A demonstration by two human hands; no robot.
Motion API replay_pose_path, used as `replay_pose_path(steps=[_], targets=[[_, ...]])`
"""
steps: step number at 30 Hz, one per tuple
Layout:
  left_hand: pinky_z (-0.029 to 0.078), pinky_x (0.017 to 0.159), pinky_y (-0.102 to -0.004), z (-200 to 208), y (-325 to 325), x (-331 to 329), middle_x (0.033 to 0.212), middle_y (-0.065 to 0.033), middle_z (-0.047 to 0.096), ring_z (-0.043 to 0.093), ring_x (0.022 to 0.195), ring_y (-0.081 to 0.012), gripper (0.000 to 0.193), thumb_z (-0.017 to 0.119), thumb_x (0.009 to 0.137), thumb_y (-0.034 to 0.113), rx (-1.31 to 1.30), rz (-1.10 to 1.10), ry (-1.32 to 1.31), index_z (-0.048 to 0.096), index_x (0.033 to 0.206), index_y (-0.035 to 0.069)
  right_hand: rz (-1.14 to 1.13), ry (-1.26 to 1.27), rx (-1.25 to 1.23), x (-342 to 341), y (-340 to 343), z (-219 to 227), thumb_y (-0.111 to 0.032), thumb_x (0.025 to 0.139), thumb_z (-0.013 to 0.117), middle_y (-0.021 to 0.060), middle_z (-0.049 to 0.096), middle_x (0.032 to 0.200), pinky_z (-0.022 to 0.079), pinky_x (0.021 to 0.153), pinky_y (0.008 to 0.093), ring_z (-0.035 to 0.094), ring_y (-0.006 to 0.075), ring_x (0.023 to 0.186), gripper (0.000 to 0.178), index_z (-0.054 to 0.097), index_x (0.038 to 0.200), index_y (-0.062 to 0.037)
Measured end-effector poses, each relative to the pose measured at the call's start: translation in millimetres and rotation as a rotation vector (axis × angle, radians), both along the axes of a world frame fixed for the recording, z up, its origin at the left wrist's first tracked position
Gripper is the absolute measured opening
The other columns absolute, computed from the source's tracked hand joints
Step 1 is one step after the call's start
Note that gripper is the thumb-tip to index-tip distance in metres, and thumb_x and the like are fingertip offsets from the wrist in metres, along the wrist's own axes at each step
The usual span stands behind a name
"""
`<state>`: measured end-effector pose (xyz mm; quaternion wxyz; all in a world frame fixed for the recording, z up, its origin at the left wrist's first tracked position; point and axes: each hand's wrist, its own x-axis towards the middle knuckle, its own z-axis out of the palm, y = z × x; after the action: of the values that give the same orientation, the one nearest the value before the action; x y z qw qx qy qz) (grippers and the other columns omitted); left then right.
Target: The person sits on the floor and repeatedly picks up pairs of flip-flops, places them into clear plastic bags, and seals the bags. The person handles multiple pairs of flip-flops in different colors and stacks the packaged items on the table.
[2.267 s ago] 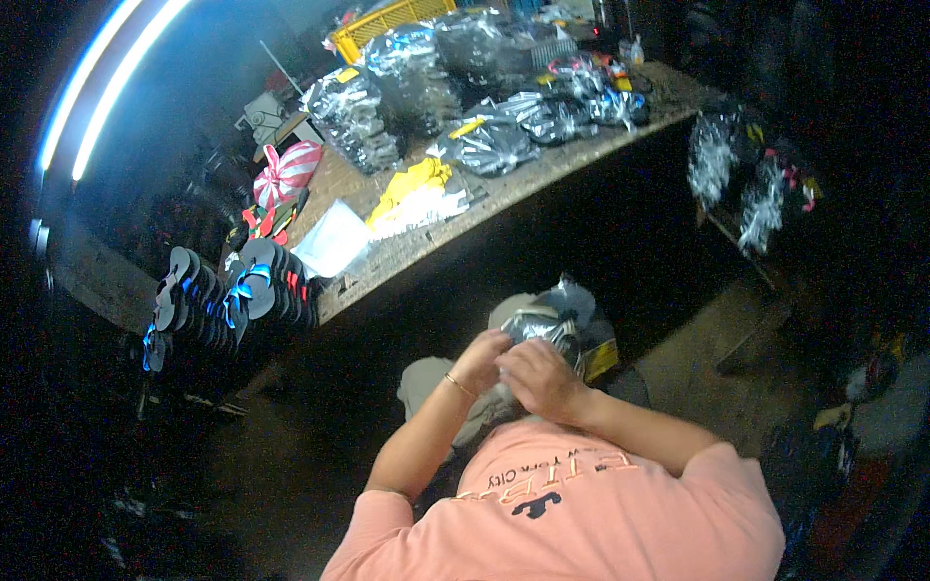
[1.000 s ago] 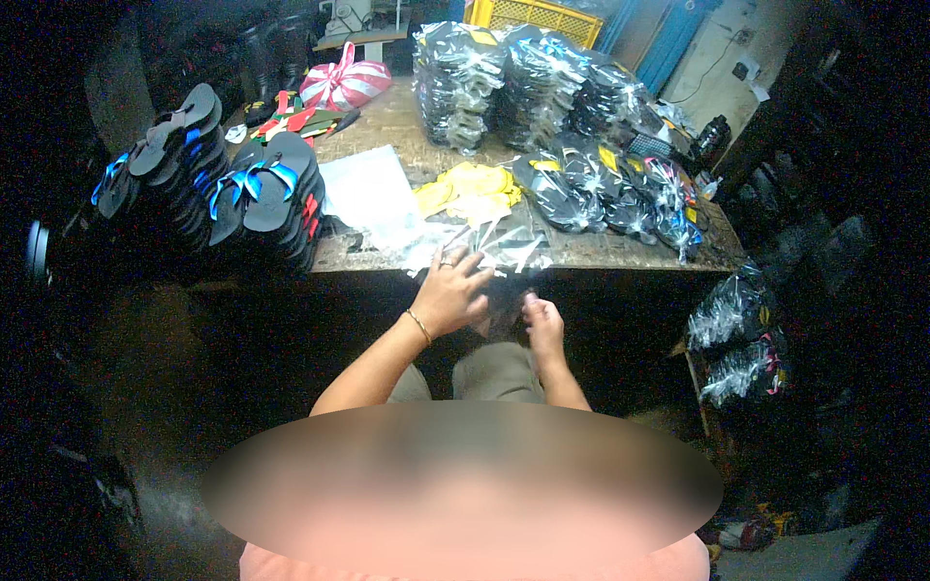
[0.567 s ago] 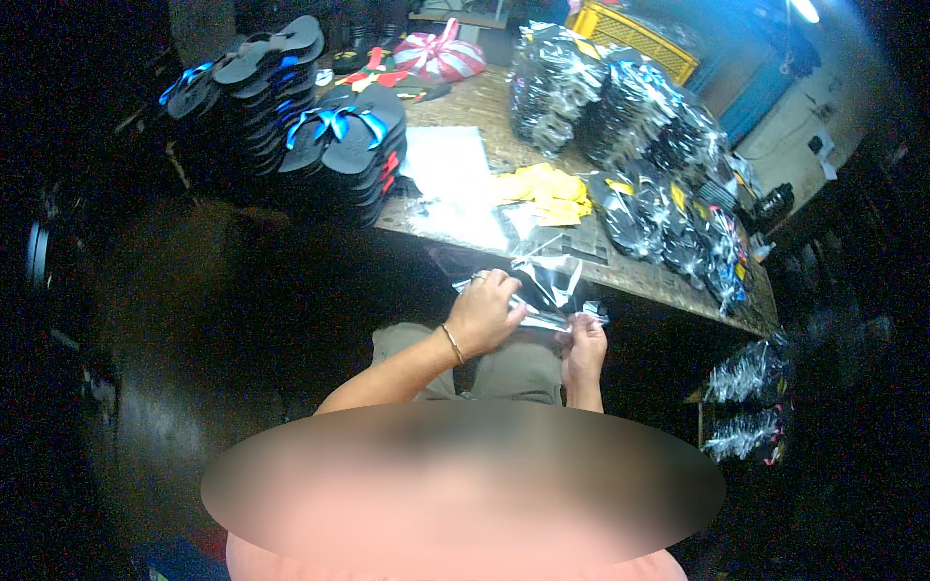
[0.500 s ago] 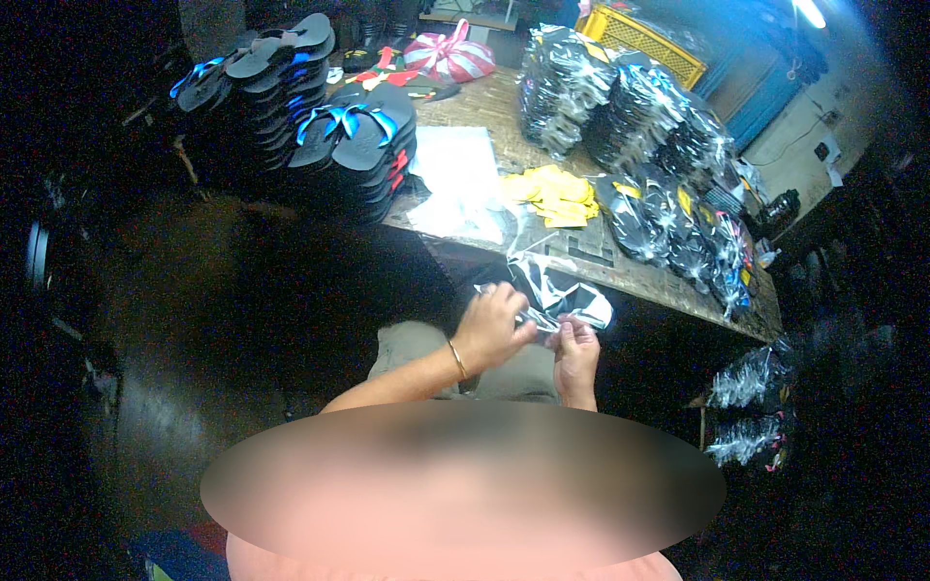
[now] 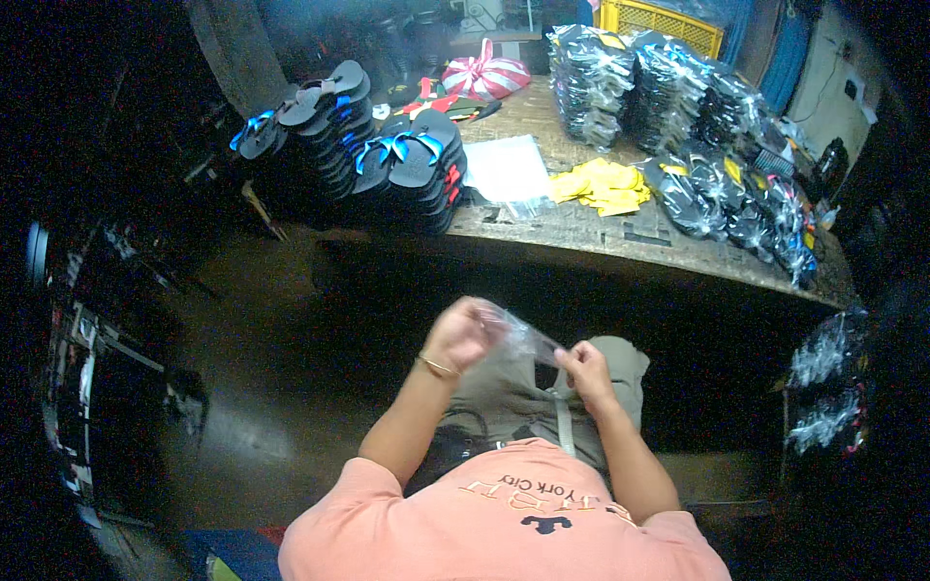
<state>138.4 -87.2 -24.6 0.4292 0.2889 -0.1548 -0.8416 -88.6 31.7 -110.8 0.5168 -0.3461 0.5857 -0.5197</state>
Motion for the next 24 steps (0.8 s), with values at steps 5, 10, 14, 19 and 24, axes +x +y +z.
replay_pose_path(steps=[5, 10, 14, 19, 24], targets=[[0.054, 0.076, -0.0423, 115, -77, 105, 0.102, -0.0128, 0.061, 0.061, 0.09, -0.0254, 0.031, 0.057, 0.104, 0.033, -0.894, 1.279, -0.523, 0.063, 0.106, 0.002, -0.015, -0.027, 0.022, -4, 35, -36, -0.026, 0.1, 0.074, 0.0, 0.06, 0.07, 0.043, 0.053, 0.0268, 0.054, 0.0103, 0.059, 0.025, 0.059, 0.087, -0.009], [0.047, 0.109, -0.0499, 174, -212, 68, 0.139, -0.0252, 0.059, 0.056, 0.131, -0.0415, 0.065, 0.073, 0.088, 0.056, -0.849, 0.478, -2.209, 0.073, 0.127, 0.004, 0.096, 0.126, -0.001, 14, 41, -52, -0.027, 0.1, 0.073, 0.0006, 0.062, 0.075, 0.047, 0.062, 0.0285, 0.056, 0.0104, 0.067, 0.025, 0.063, 0.089, -0.0062], [0.052, 0.107, -0.0486, 167, -285, 46, 0.138, -0.02, 0.067, 0.063, 0.131, -0.0368, 0.053, 0.07, 0.09, 0.05, -0.742, 0.419, -2.096, 0.075, 0.126, 0.01, 0.163, 0.431, -0.068, 17, 45, -57, -0.028, 0.1, 0.072, 0.0011, 0.065, 0.078, 0.049, 0.068, 0.0305, 0.057, 0.0121, 0.073, 0.026, 0.067, 0.09, -0.0038], [0.058, 0.095, -0.0499, 181, -269, 59, 0.115, -0.0251, 0.075, 0.072, 0.112, -0.0408, 0.036, 0.067, 0.092, 0.033, -1.077, 0.418, -2.035, 0.077, 0.11, 0.003, -0.035, 0.084, 0.048, -5, 52, -29, -0.025, 0.104, 0.067, 0.0022, 0.065, 0.077, 0.05, 0.063, 0.0291, 0.061, 0.0124, 0.069, 0.022, 0.064, 0.094, -0.0058], [0.06, 0.081, -0.0553, 129, -142, 39, 0.096, -0.0282, 0.073, 0.073, 0.093, -0.0463, 0.028, 0.063, 0.096, 0.03, -1.442, 0.635, -1.814, 0.066, 0.101, 0.003, -0.068, 0.044, -0.301, 1, 26, 35, -0.046, 0.106, 0.058, 0.0105, 0.062, 0.128, 0.052, 0.083, 0.0333, 0.064, 0.0186, 0.104, 0.054, 0.048, 0.146, -0.0112]])
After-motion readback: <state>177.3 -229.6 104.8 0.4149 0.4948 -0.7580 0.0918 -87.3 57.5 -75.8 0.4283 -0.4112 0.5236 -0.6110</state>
